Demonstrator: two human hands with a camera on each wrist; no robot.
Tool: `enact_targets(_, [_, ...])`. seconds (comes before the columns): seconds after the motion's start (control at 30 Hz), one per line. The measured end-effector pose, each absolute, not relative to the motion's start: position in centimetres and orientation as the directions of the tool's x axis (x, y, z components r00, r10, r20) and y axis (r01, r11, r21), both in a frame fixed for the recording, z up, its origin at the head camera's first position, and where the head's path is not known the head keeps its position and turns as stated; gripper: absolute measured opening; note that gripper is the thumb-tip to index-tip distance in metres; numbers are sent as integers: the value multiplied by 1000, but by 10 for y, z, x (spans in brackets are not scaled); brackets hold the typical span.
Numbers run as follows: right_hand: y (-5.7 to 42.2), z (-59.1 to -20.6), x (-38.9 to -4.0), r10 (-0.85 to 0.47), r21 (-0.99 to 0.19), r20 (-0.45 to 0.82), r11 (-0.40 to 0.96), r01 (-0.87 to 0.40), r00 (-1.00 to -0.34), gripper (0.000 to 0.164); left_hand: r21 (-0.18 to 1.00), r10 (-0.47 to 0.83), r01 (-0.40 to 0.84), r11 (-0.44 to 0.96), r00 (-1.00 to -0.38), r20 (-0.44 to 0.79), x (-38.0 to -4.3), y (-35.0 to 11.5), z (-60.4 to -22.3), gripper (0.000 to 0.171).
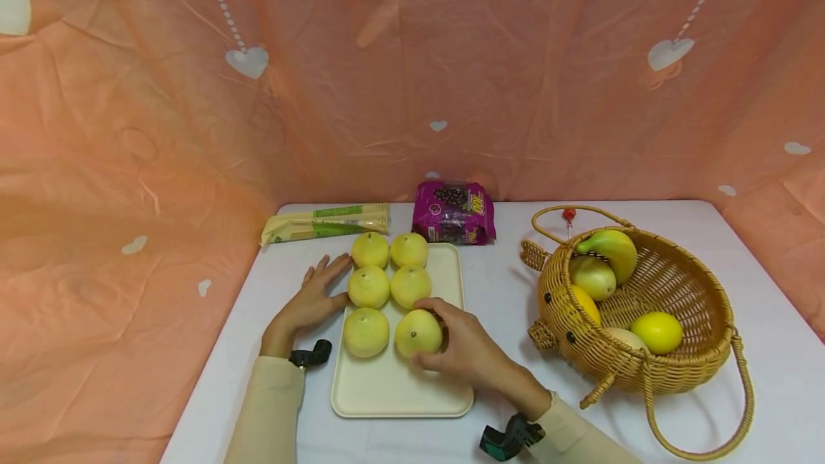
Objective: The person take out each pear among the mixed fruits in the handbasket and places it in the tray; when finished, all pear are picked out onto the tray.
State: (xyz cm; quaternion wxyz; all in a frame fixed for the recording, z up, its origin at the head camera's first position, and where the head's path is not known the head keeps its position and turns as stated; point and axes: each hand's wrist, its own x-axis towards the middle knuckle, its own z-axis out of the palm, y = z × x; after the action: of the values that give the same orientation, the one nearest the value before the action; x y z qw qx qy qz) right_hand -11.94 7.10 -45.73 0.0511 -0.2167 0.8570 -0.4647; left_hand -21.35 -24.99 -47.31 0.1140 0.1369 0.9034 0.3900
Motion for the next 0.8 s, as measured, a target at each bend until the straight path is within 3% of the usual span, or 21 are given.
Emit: enact_targets(0.8, [70,-461,-119,-372,-754,215,524,-395,-903,77,733,331,153,663,-938,-103,-213,-249,-473,81])
